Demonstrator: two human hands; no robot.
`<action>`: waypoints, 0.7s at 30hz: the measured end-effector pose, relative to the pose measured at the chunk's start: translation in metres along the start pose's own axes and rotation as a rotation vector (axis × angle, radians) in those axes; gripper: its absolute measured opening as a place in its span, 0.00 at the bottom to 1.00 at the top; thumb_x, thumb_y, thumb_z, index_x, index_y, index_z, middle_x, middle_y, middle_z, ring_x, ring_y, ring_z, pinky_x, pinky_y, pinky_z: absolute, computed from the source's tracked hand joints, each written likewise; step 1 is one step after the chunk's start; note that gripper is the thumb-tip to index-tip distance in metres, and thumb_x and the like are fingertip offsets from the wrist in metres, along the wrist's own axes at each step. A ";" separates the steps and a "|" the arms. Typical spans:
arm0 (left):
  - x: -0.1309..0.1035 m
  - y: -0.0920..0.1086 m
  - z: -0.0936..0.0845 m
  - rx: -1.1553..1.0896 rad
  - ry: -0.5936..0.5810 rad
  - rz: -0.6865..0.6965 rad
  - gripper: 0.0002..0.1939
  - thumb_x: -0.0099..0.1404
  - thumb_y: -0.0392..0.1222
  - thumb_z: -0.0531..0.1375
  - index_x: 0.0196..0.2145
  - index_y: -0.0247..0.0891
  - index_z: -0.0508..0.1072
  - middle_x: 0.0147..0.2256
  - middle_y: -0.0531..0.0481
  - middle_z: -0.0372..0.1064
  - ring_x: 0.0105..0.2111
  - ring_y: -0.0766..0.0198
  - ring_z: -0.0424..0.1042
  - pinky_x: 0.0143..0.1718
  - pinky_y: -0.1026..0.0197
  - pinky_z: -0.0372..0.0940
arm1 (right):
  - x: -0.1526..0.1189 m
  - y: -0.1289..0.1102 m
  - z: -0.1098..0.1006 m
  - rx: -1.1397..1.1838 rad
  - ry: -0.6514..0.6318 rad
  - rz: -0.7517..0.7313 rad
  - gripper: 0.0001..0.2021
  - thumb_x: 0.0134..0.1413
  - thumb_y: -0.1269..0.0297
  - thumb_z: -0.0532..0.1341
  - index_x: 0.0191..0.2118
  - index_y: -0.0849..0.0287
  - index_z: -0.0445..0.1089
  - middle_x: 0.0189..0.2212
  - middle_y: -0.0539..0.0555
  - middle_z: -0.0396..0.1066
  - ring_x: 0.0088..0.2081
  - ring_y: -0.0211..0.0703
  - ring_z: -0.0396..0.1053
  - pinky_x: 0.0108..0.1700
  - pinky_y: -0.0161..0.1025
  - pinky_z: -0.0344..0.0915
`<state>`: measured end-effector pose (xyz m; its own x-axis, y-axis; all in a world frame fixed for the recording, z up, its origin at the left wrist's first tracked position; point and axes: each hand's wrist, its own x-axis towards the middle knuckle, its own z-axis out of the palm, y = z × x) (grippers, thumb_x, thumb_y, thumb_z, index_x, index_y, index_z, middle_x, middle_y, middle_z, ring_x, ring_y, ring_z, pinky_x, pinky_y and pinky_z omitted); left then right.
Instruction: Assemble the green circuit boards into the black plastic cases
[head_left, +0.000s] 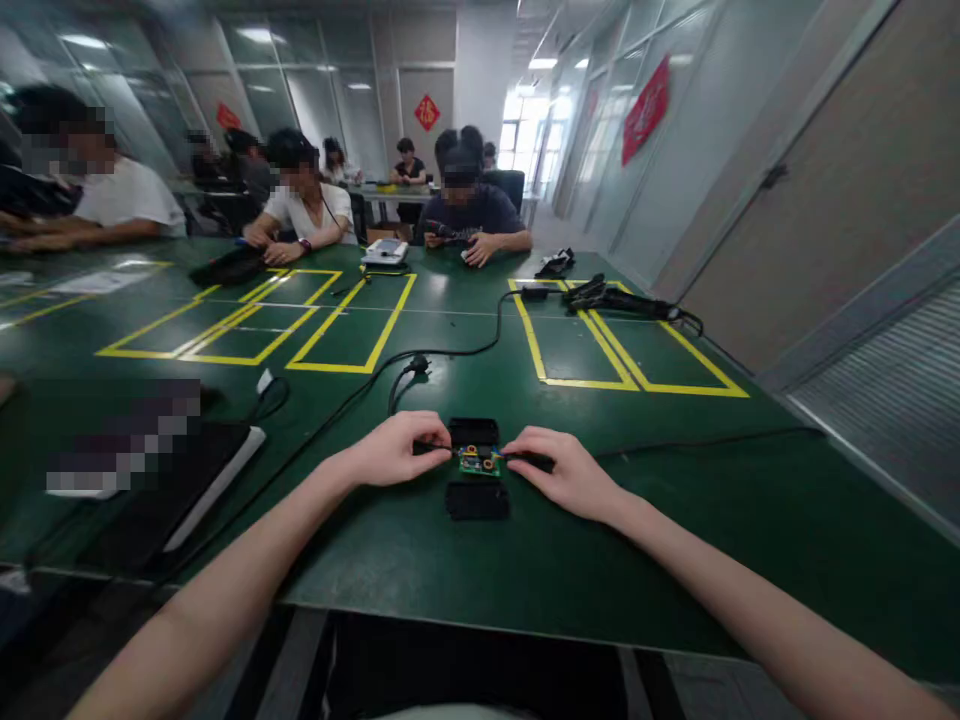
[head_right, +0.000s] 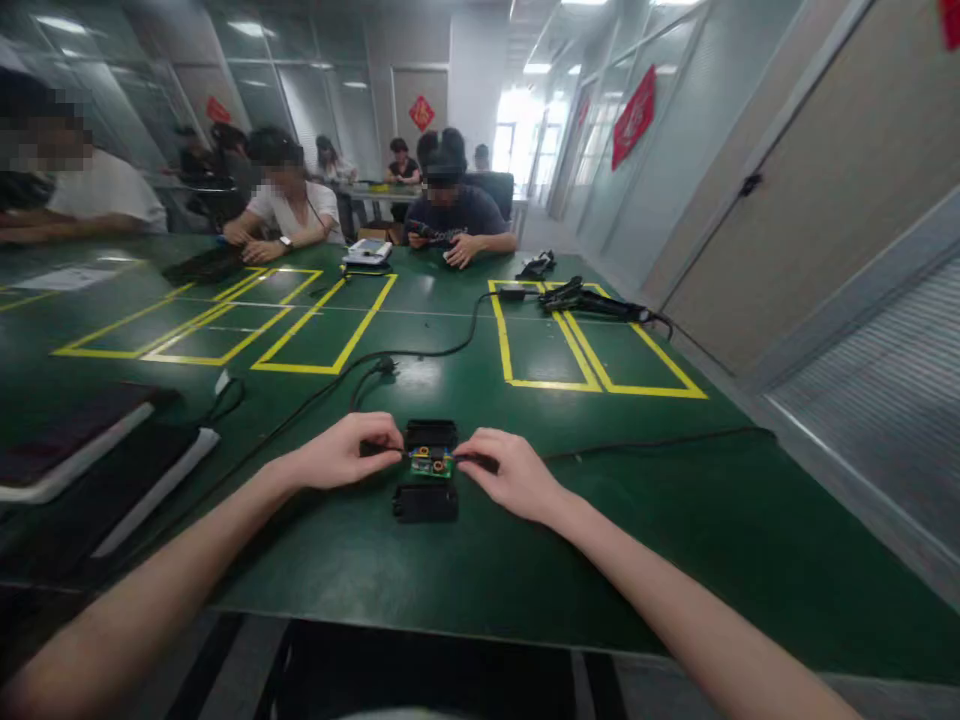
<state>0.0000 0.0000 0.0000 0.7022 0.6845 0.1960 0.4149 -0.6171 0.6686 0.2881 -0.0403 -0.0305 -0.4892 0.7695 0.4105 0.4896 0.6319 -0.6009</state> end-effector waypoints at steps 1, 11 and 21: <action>-0.002 0.002 -0.004 -0.032 -0.038 -0.003 0.11 0.66 0.44 0.62 0.33 0.33 0.76 0.29 0.51 0.69 0.29 0.67 0.65 0.32 0.65 0.60 | -0.001 -0.005 -0.002 0.043 -0.026 -0.014 0.10 0.68 0.62 0.61 0.42 0.59 0.80 0.35 0.57 0.79 0.37 0.45 0.77 0.40 0.40 0.73; -0.011 0.004 0.003 -0.293 -0.313 -0.144 0.07 0.59 0.40 0.66 0.32 0.33 0.76 0.22 0.59 0.63 0.21 0.72 0.61 0.24 0.70 0.56 | -0.011 -0.011 0.001 0.107 -0.158 -0.052 0.09 0.66 0.60 0.66 0.39 0.59 0.80 0.32 0.55 0.78 0.31 0.40 0.75 0.35 0.36 0.71; -0.011 0.000 0.007 -0.193 -0.257 -0.062 0.08 0.60 0.38 0.66 0.26 0.34 0.73 0.26 0.56 0.66 0.24 0.72 0.62 0.27 0.69 0.56 | -0.006 -0.011 -0.004 0.025 -0.228 -0.246 0.11 0.69 0.66 0.61 0.33 0.60 0.77 0.33 0.56 0.76 0.32 0.39 0.73 0.35 0.35 0.67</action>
<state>-0.0034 -0.0102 -0.0066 0.8124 0.5827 -0.0204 0.3611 -0.4754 0.8022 0.2887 -0.0512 -0.0238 -0.7407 0.5521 0.3827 0.3204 0.7911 -0.5210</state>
